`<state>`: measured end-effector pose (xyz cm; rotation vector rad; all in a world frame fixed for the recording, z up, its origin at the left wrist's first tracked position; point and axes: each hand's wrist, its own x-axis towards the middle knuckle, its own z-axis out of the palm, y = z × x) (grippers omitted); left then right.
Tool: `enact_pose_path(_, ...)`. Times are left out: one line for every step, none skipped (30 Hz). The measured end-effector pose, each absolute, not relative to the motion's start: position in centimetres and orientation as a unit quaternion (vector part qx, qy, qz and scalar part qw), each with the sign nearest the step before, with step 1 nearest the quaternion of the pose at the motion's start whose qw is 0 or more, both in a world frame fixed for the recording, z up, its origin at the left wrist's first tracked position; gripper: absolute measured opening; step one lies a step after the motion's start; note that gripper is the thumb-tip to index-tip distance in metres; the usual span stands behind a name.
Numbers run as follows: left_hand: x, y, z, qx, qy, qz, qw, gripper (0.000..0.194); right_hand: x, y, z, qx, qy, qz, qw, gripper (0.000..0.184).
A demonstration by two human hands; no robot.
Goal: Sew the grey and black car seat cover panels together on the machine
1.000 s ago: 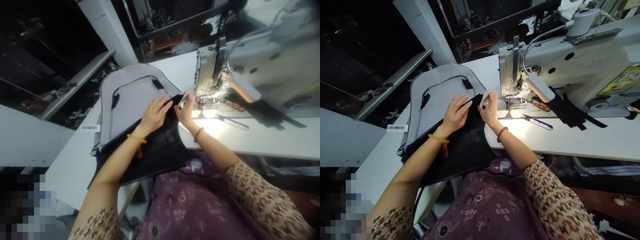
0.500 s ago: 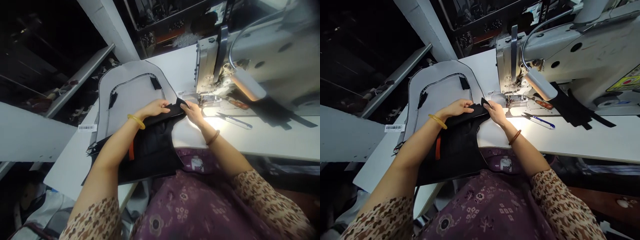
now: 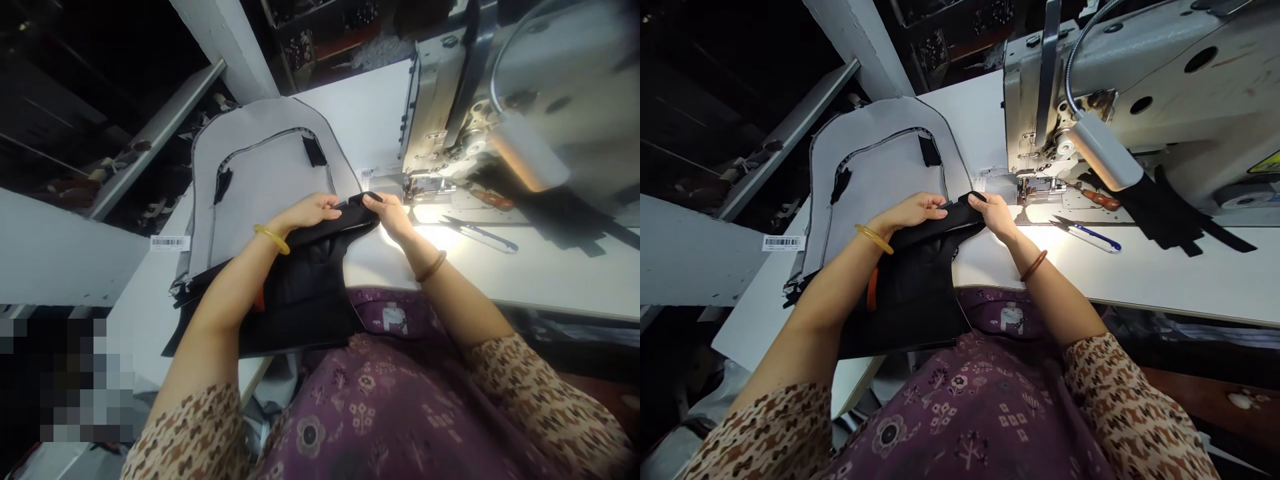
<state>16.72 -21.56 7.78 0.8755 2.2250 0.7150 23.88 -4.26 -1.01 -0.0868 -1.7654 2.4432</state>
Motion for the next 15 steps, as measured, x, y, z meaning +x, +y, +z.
enact_pose_path(17.1,-21.5,7.8,0.361,0.857,0.238,0.282,0.019,23.8,-4.3,-1.0,-0.025,-0.586,0.807,0.071,0.046)
enact_pose_path(17.6,-21.4,7.9,0.388,0.869,0.198,0.235,0.019,23.8,-4.4,-1.0,-0.021,-0.591,0.802,0.080,0.047)
enact_pose_path(18.2,-21.3,8.0,0.413,0.879,0.156,0.181,0.019,23.9,-4.4,-1.0,-0.015,-0.602,0.793,0.090,0.048)
enact_pose_path(18.9,-21.0,8.1,0.432,0.886,0.113,0.125,0.020,24.0,-4.5,-0.9,-0.010,-0.622,0.775,0.108,0.048)
enact_pose_path(19.6,-20.7,8.2,0.445,0.889,0.074,0.078,0.021,24.1,-4.6,-0.9,-0.006,-0.648,0.750,0.132,0.049)
enact_pose_path(20.2,-20.4,8.3,0.452,0.890,0.044,0.043,0.020,24.4,-4.7,-0.8,-0.005,-0.674,0.722,0.158,0.049)
enact_pose_path(20.8,-20.1,8.5,0.452,0.891,0.027,0.021,0.016,24.6,-4.8,-0.8,-0.009,-0.696,0.692,0.192,0.049)
enact_pose_path(21.1,-19.8,8.9,0.447,0.894,0.024,0.005,0.010,24.8,-5.0,-0.9,-0.013,-0.715,0.659,0.233,0.047)
enact_pose_path(21.3,-19.6,9.3,0.441,0.897,0.035,-0.013,0.007,25.0,-5.1,-1.0,-0.014,-0.728,0.627,0.277,0.045)
enact_pose_path(21.4,-19.5,9.8,0.437,0.897,0.055,-0.034,0.010,25.0,-5.3,-1.1,-0.010,-0.737,0.596,0.318,0.041)
enact_pose_path(21.3,-19.4,10.3,0.440,0.893,0.082,-0.053,0.012,25.0,-5.6,-1.2,-0.001,-0.745,0.565,0.355,0.038)
enact_pose_path(21.2,-19.4,10.8,0.449,0.885,0.107,-0.065,0.015,24.8,-5.9,-1.3,0.011,-0.752,0.532,0.388,0.037)
enact_pose_path(21.0,-19.5,11.3,0.463,0.875,0.126,-0.065,0.018,24.4,-6.3,-1.4,0.022,-0.756,0.508,0.413,0.039)
enact_pose_path(20.8,-19.5,11.7,0.476,0.867,0.138,-0.055,0.021,24.0,-6.8,-1.4,0.027,-0.753,0.497,0.430,0.042)
enact_pose_path(20.6,-19.6,12.0,0.485,0.862,0.143,-0.040,0.023,23.6,-7.2,-1.3,0.026,-0.747,0.495,0.444,0.042)
